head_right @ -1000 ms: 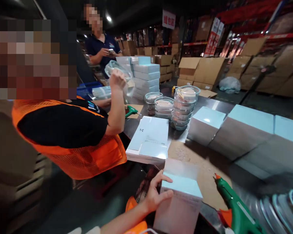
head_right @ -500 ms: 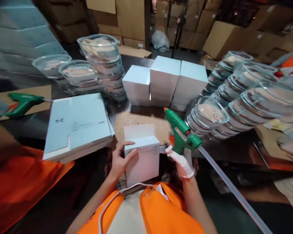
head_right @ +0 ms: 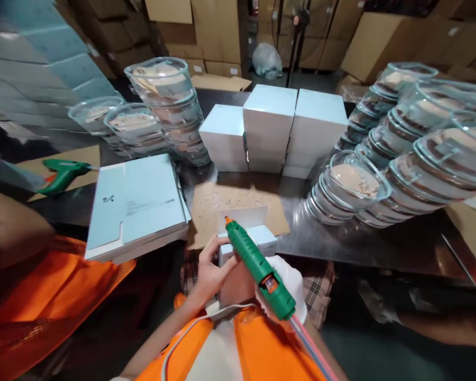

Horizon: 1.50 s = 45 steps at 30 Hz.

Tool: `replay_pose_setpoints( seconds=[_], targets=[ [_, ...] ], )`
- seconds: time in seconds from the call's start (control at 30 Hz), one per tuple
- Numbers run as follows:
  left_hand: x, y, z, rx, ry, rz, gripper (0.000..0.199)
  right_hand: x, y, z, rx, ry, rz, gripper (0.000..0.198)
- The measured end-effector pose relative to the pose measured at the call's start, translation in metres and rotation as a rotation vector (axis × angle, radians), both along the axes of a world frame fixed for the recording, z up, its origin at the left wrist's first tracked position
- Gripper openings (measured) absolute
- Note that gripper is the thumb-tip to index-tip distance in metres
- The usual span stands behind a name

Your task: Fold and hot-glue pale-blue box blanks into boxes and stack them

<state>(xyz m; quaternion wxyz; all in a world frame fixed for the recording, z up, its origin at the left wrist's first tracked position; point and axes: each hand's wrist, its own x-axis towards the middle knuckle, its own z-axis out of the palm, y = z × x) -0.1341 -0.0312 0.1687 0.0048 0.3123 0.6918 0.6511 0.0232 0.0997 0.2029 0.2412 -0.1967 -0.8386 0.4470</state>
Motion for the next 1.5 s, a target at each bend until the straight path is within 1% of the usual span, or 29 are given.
replay_pose_setpoints(
  seconds=[0.07,0.13,0.2,0.27,0.37,0.43,0.47,0.5,0.6,0.63,0.67,0.73,0.83,0.9,0.97,1.03,1.07,1.1,1.13,1.17,1.23,1.27,1.3,1.33,1.37,1.4,1.47,1.5],
  targets=[
    [0.001,0.001,0.001,0.006,0.019,0.011,0.014,-0.009,0.000,0.003,0.051,0.020,0.041,0.006],
    [0.001,0.001,0.002,0.008,0.044,0.019,0.013,-0.019,0.000,0.003,0.117,0.095,0.056,0.004],
    [0.002,0.000,0.003,0.001,0.067,0.023,0.013,-0.026,0.000,-0.001,0.186,0.172,0.049,0.003],
    [0.003,-0.002,0.003,-0.012,0.072,0.021,0.013,-0.030,0.000,-0.005,0.228,0.203,0.009,0.003],
    [0.004,-0.006,0.001,-0.032,0.063,0.036,0.016,-0.026,0.005,-0.010,0.276,0.168,-0.038,0.005],
    [0.003,-0.009,-0.002,-0.044,0.057,0.053,0.018,-0.019,0.012,-0.011,0.273,0.114,-0.079,0.008],
    [0.002,-0.011,-0.004,-0.052,0.049,0.061,0.019,-0.014,0.017,-0.012,0.230,0.077,-0.108,0.011],
    [0.001,-0.013,-0.006,-0.058,0.034,0.069,0.020,-0.010,0.022,-0.014,0.147,0.044,-0.156,0.014],
    [-0.003,-0.018,-0.011,-0.071,-0.047,0.086,0.022,-0.004,0.035,-0.019,-0.246,-0.035,-0.351,0.024],
    [-0.005,-0.020,-0.011,-0.069,-0.075,0.090,0.023,-0.007,0.040,-0.021,-0.354,-0.051,-0.405,0.027],
    [-0.007,-0.021,-0.011,-0.064,-0.101,0.091,0.024,-0.012,0.044,-0.023,-0.433,-0.072,-0.437,0.029],
    [-0.010,-0.022,-0.010,-0.047,-0.139,0.085,0.026,-0.030,0.052,-0.027,-0.523,-0.128,-0.422,0.036],
    [-0.015,-0.024,-0.008,-0.006,-0.184,0.065,0.028,-0.062,0.070,-0.032,-0.611,-0.205,-0.336,0.052],
    [-0.017,-0.026,-0.007,0.021,-0.208,0.056,0.029,-0.074,0.085,-0.032,-0.604,-0.249,-0.320,0.055],
    [-0.019,-0.027,-0.006,0.044,-0.234,0.042,0.031,-0.073,0.098,-0.025,-0.551,-0.309,-0.347,0.047],
    [-0.020,-0.028,-0.005,0.068,-0.273,0.017,0.034,-0.065,0.103,-0.012,-0.432,-0.334,-0.422,0.035],
    [-0.021,-0.027,-0.003,0.077,-0.293,-0.002,0.036,-0.062,0.101,-0.004,-0.361,-0.306,-0.450,0.030],
    [-0.021,-0.026,-0.002,0.083,-0.314,-0.025,0.039,-0.061,0.097,0.004,-0.310,-0.256,-0.439,0.027],
    [-0.022,-0.025,-0.001,0.087,-0.337,-0.053,0.041,-0.062,0.091,0.011,-0.296,-0.202,-0.378,0.030],
    [-0.022,-0.024,-0.001,0.089,-0.362,-0.082,0.044,-0.065,0.085,0.016,-0.331,-0.159,-0.272,0.038],
    [-0.022,-0.020,-0.001,0.088,-0.400,-0.122,0.050,-0.077,0.073,0.019,-0.524,-0.114,-0.021,0.050],
    [-0.022,-0.018,-0.002,0.091,-0.412,-0.125,0.052,-0.082,0.070,0.017,-0.623,-0.096,0.055,0.052],
    [-0.022,-0.015,-0.003,0.098,-0.425,-0.118,0.055,-0.086,0.068,0.014,-0.691,-0.066,0.078,0.053],
    [-0.022,-0.012,-0.004,0.117,-0.442,-0.104,0.057,-0.087,0.068,0.010,-0.717,-0.022,0.071,0.054],
    [-0.022,-0.010,-0.005,0.153,-0.465,-0.086,0.060,-0.087,0.069,0.007,-0.705,0.020,0.072,0.055],
    [-0.023,-0.007,-0.007,0.201,-0.492,-0.073,0.065,-0.083,0.072,0.005,-0.664,0.055,0.106,0.059],
    [-0.024,-0.004,-0.009,0.294,-0.532,-0.070,0.075,-0.074,0.076,0.006,-0.553,0.075,0.269,0.074],
    [-0.026,-0.004,-0.009,0.319,-0.530,-0.077,0.076,-0.069,0.078,0.009,-0.498,0.069,0.361,0.079]
  ],
)
